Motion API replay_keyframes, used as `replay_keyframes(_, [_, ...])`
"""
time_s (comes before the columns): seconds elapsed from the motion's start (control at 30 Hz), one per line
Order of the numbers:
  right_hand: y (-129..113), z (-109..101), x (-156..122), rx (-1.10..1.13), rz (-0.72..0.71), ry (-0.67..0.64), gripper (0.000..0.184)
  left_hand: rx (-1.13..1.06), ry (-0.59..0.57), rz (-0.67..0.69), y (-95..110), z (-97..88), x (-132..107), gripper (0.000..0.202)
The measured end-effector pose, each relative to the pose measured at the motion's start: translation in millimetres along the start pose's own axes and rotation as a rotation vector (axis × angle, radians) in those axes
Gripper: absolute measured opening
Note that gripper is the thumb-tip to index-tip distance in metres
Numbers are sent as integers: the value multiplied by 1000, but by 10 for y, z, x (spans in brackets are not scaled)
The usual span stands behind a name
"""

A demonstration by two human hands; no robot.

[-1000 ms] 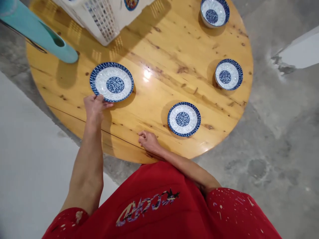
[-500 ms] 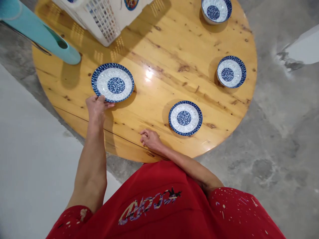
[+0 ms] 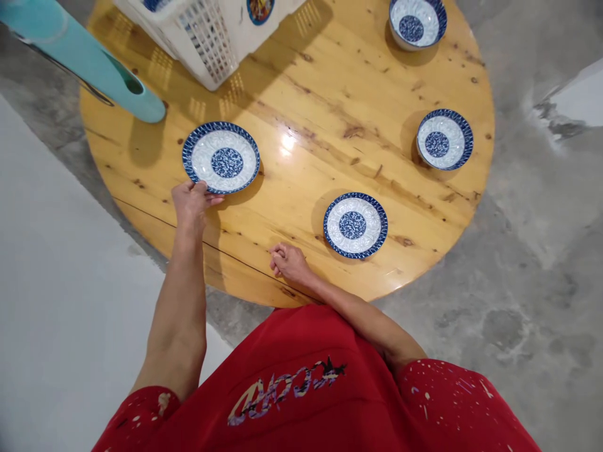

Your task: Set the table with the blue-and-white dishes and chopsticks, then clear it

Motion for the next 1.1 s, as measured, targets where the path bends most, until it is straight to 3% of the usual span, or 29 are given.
replay_keyframes(0.33, [19,-11,2,-2,6,29,17,-80,-28,-36,-65,-197,-140,29])
replay_keyframes(0.5, [-25,-18,-10,20,-8,41,19,-85,-59,-28,-75,-64,-167,29])
replay_keyframes(0.7, [-62,-14,-21,15,-32,55,20,-102,-4,-9,-93,42,-100,19])
replay_keyframes(1.1, [-67,-19,-3,-64,-62,56,15,-48,52,-2,-153,-229,-100,21])
Point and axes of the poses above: each hand's wrist, its own x-axis towards the middle knuckle, its own z-axis out of the palm, y = z × x, the point moved 7 cm from there along x, towards the middle knuckle, and after that the axes turned 12 degrees about y, right-handed, at the moved point
